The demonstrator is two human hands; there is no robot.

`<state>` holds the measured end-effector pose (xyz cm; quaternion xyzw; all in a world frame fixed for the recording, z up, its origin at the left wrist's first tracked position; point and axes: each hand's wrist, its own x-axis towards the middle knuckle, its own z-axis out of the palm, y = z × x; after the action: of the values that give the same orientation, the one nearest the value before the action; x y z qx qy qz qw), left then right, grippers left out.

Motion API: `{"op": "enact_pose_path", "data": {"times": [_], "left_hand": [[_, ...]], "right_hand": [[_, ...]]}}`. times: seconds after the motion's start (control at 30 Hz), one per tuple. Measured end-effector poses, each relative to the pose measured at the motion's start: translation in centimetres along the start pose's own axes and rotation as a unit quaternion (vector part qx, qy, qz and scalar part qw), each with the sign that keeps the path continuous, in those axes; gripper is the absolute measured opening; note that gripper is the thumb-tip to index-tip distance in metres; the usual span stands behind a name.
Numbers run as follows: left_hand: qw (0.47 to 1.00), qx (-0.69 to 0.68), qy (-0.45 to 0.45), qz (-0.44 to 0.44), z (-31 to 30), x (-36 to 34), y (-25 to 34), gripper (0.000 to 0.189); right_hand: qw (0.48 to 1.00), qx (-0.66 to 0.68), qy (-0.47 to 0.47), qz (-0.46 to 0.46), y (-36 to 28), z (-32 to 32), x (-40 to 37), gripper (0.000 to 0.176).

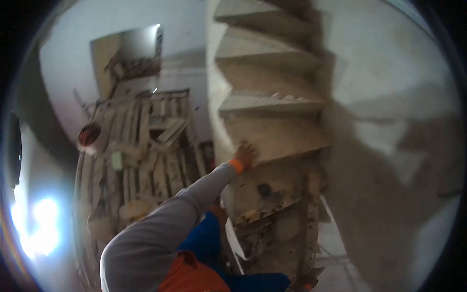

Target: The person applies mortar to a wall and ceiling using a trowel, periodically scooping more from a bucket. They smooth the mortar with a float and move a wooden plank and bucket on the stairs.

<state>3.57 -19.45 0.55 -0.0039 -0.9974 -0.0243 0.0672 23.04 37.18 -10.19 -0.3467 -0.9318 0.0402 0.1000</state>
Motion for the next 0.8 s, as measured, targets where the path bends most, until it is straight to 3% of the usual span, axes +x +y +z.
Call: {"op": "enact_pose_path", "data": {"times": [0.17,0.27,0.37,0.43,0.47,0.5,0.63,0.67,0.7,0.8], "left_hand": [[0.998,-0.046,0.038,0.02,1.4,-0.1,-0.6,0.075],[0.997,-0.046,0.06,0.029,1.4,-0.2,-0.6,0.06],[0.999,0.014,-0.006,0.028,-1.8,-1.6,0.0,0.055],[0.998,0.018,0.044,0.041,4.2,1.6,-1.3,0.058],[0.997,-0.038,0.068,0.018,5.0,1.6,-1.4,0.062],[0.995,-0.002,0.09,0.048,4.3,1.4,-1.4,0.063],[0.995,-0.041,0.067,0.065,4.1,1.6,-1.7,0.065],[0.999,-0.022,0.006,0.045,0.4,0.0,-0.4,0.063],[0.999,-0.012,-0.003,0.052,0.7,0.3,-0.6,0.065],[0.997,0.051,-0.037,0.039,0.1,1.5,0.6,0.068]], "right_hand": [[0.999,-0.008,-0.02,0.03,0.5,-0.6,0.1,0.034],[0.999,-0.006,-0.027,0.043,1.5,-1.0,-0.4,0.034],[0.997,0.005,-0.05,0.057,3.5,-1.0,-1.0,0.034],[0.994,0.024,-0.08,0.076,4.9,-1.1,-1.5,0.034],[0.99,0.04,-0.1,0.086,5.5,-1.4,-1.7,0.034],[0.986,0.06,-0.121,0.097,5.8,-1.6,-2.0,0.034],[0.978,0.032,-0.147,0.144,6.0,-1.3,-2.1,0.036],[0.983,0.035,-0.089,0.156,6.7,0.9,-1.4,0.038],[0.985,0.032,-0.033,0.164,7.6,2.8,-1.1,0.039],[0.97,0.063,-0.166,0.165,7.1,0.3,-1.4,0.038]]}}
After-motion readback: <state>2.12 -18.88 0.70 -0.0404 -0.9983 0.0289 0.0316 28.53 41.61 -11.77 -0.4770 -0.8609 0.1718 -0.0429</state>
